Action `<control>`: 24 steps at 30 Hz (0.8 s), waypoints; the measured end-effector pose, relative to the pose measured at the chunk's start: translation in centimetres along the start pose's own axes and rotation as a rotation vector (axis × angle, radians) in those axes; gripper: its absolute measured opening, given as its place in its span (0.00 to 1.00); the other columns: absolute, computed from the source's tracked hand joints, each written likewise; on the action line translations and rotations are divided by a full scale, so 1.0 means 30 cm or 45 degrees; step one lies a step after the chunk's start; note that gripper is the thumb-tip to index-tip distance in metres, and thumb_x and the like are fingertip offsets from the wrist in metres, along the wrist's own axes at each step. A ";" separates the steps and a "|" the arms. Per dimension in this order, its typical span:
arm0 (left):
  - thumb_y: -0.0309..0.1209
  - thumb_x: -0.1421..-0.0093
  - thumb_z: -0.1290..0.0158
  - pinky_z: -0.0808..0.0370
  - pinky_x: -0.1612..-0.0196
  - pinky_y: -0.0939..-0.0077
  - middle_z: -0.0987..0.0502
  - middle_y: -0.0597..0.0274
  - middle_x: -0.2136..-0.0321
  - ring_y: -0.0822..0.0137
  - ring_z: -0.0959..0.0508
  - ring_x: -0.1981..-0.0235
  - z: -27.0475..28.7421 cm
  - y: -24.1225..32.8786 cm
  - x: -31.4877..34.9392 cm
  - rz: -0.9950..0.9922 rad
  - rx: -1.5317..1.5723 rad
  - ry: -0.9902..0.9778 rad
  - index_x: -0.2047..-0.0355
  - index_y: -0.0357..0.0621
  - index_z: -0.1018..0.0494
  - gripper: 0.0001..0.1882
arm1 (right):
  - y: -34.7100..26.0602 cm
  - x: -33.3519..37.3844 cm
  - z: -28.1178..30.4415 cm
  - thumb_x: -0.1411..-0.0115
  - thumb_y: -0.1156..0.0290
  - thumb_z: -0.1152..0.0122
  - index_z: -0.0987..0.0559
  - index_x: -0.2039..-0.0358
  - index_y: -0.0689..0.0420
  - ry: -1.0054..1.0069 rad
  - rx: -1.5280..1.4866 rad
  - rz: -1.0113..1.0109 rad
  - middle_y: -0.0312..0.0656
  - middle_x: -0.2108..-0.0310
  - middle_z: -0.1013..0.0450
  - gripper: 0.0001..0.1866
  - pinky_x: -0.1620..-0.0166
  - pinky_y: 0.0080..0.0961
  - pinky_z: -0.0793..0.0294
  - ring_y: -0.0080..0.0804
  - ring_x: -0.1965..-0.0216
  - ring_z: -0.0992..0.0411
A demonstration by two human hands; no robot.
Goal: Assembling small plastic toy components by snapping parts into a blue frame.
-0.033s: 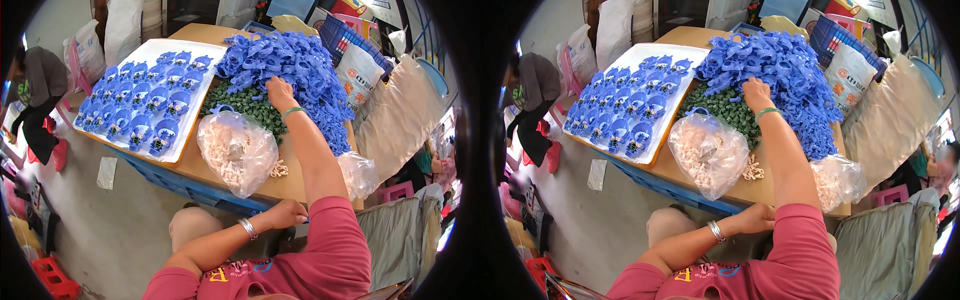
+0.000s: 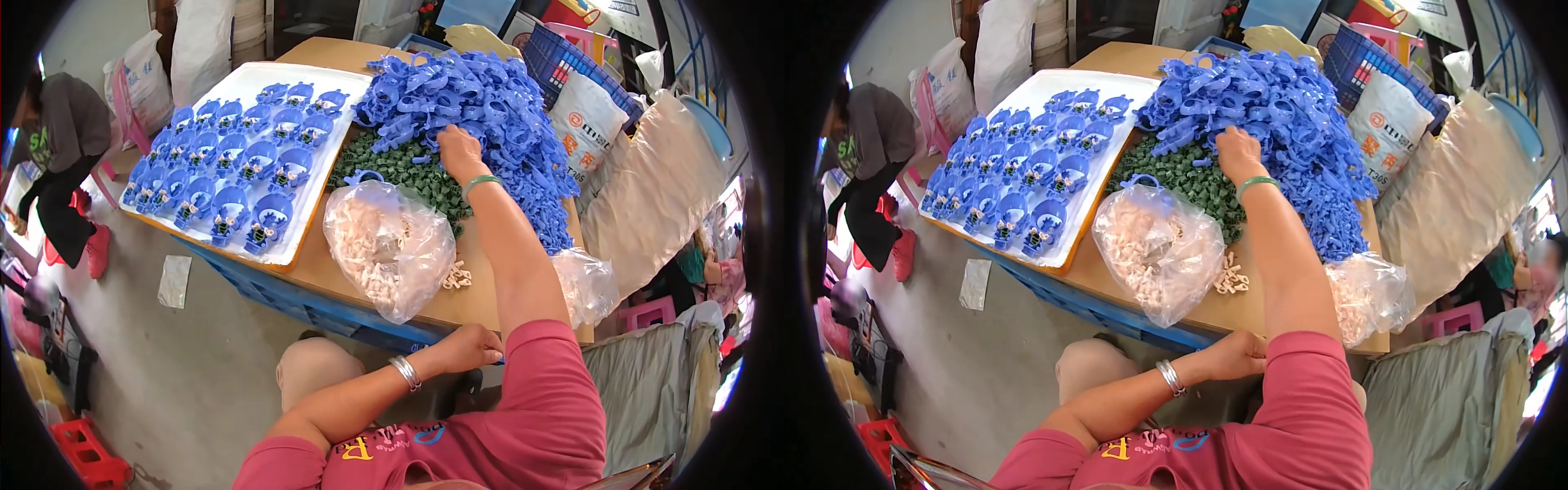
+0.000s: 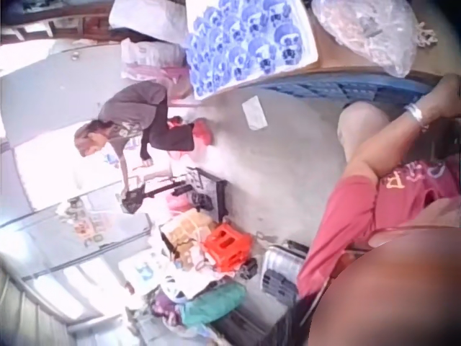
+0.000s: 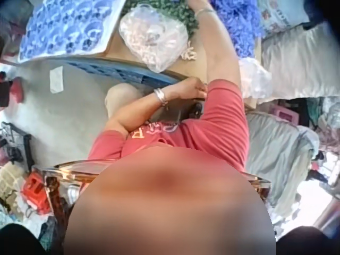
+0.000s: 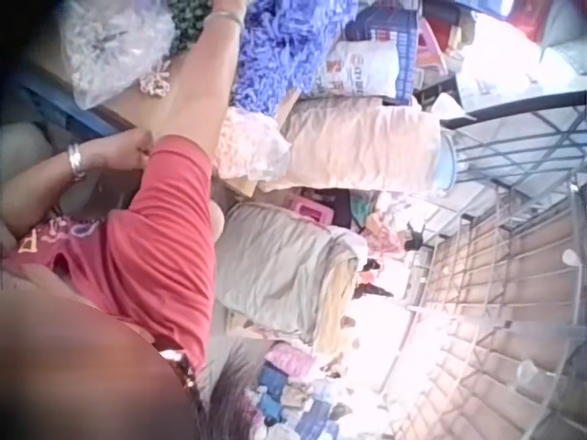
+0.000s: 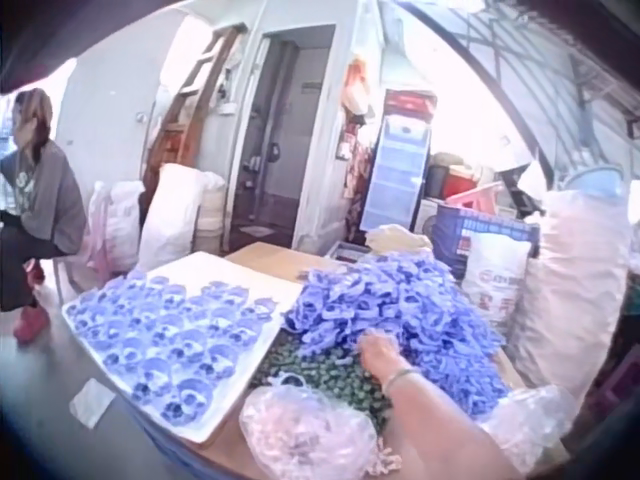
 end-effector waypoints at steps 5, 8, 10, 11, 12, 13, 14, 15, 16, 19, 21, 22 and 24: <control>0.28 0.46 0.50 0.31 0.62 0.80 0.24 0.60 0.70 0.73 0.27 0.68 0.025 -0.040 -0.014 0.063 0.201 0.124 0.64 0.33 0.27 0.11 | 0.101 0.063 0.046 0.51 0.73 0.49 0.23 0.71 0.55 0.192 -0.519 0.066 0.44 0.67 0.29 0.08 0.60 0.34 0.31 0.41 0.64 0.30; 0.28 0.46 0.50 0.30 0.62 0.79 0.24 0.60 0.70 0.72 0.27 0.68 0.051 -0.076 -0.024 0.179 0.383 0.230 0.65 0.33 0.27 0.11 | 0.155 0.150 0.077 0.52 0.74 0.45 0.23 0.71 0.60 0.093 -0.960 -0.203 0.46 0.72 0.28 0.07 0.64 0.27 0.31 0.36 0.69 0.29; 0.29 0.45 0.51 0.30 0.63 0.80 0.24 0.59 0.70 0.72 0.26 0.68 0.058 -0.093 -0.026 0.199 0.688 0.278 0.63 0.31 0.28 0.13 | 0.157 0.245 0.142 0.51 0.76 0.45 0.24 0.71 0.61 0.006 -1.122 -0.365 0.45 0.74 0.29 0.06 0.70 0.22 0.32 0.31 0.73 0.30; 0.30 0.43 0.52 0.29 0.62 0.80 0.25 0.59 0.69 0.72 0.26 0.68 0.063 -0.079 -0.032 0.160 0.757 0.296 0.62 0.31 0.29 0.14 | 0.159 0.304 0.230 0.51 0.77 0.45 0.24 0.71 0.61 0.228 -1.043 -0.142 0.45 0.74 0.29 0.06 0.70 0.23 0.32 0.32 0.73 0.30; 0.31 0.42 0.53 0.29 0.62 0.80 0.25 0.60 0.68 0.72 0.26 0.68 0.075 -0.073 -0.029 0.130 0.831 0.329 0.61 0.31 0.30 0.15 | 0.130 0.378 0.312 0.51 0.78 0.45 0.25 0.71 0.61 0.433 -0.963 0.087 0.45 0.74 0.29 0.06 0.70 0.23 0.32 0.34 0.72 0.30; 0.33 0.42 0.52 0.27 0.60 0.76 0.25 0.58 0.68 0.69 0.25 0.68 0.091 -0.068 -0.023 0.136 0.946 0.397 0.61 0.32 0.30 0.15 | 0.108 0.453 0.358 0.52 0.81 0.47 0.26 0.72 0.62 0.452 -0.929 0.191 0.46 0.74 0.30 0.05 0.67 0.26 0.31 0.38 0.70 0.30; 0.34 0.42 0.53 0.27 0.61 0.74 0.25 0.57 0.68 0.68 0.25 0.68 0.105 -0.053 -0.018 0.077 1.048 0.420 0.61 0.33 0.30 0.15 | 0.074 0.534 0.414 0.53 0.82 0.47 0.26 0.72 0.62 0.520 -0.848 0.316 0.46 0.73 0.30 0.06 0.66 0.27 0.31 0.40 0.69 0.30; 0.35 0.42 0.53 0.26 0.61 0.72 0.25 0.56 0.67 0.66 0.24 0.68 0.124 -0.046 -0.013 0.023 1.151 0.445 0.61 0.34 0.30 0.15 | 0.039 0.617 0.460 0.54 0.83 0.47 0.26 0.72 0.62 0.584 -0.766 0.436 0.46 0.71 0.30 0.06 0.65 0.28 0.30 0.42 0.67 0.30; 0.36 0.41 0.55 0.26 0.63 0.70 0.25 0.53 0.67 0.64 0.24 0.68 0.135 -0.049 -0.013 -0.043 1.321 0.398 0.61 0.36 0.30 0.15 | 0.012 0.691 0.501 0.55 0.83 0.46 0.26 0.72 0.62 0.558 -0.744 0.457 0.46 0.69 0.30 0.08 0.64 0.29 0.30 0.42 0.67 0.30; 0.40 0.40 0.57 0.26 0.66 0.71 0.27 0.53 0.62 0.62 0.24 0.67 0.177 0.002 -0.001 -0.249 1.384 0.307 0.56 0.39 0.35 0.19 | -0.018 0.882 0.543 0.58 0.84 0.46 0.26 0.69 0.63 0.488 -0.832 0.474 0.46 0.65 0.31 0.12 0.63 0.31 0.30 0.43 0.66 0.31; 0.41 0.40 0.57 0.26 0.65 0.70 0.29 0.54 0.58 0.63 0.25 0.65 0.174 0.033 -0.003 -0.260 1.468 0.294 0.53 0.41 0.38 0.20 | -0.031 0.964 0.548 0.58 0.83 0.46 0.27 0.70 0.64 0.479 -0.842 0.478 0.46 0.67 0.32 0.11 0.64 0.30 0.30 0.42 0.67 0.31; 0.40 0.41 0.56 0.28 0.59 0.68 0.30 0.55 0.55 0.62 0.26 0.60 0.161 0.054 -0.002 -0.290 1.541 0.258 0.52 0.44 0.38 0.20 | -0.036 0.994 0.550 0.58 0.83 0.46 0.27 0.70 0.64 0.481 -0.858 0.457 0.46 0.67 0.32 0.11 0.64 0.30 0.30 0.42 0.67 0.31; 0.42 0.42 0.54 0.30 0.55 0.66 0.32 0.52 0.54 0.61 0.28 0.58 0.135 0.038 0.003 -0.269 1.456 0.324 0.50 0.43 0.40 0.23 | -0.086 1.037 0.545 0.58 0.81 0.47 0.28 0.70 0.64 0.402 -0.750 0.550 0.45 0.68 0.33 0.11 0.64 0.29 0.31 0.40 0.69 0.32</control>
Point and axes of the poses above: each hand's wrist, its own x-axis away from the middle knuckle, its own z-axis out of the back of the hand, y = z × x, the point moved 8 cm from there along -x, towards the middle knuckle
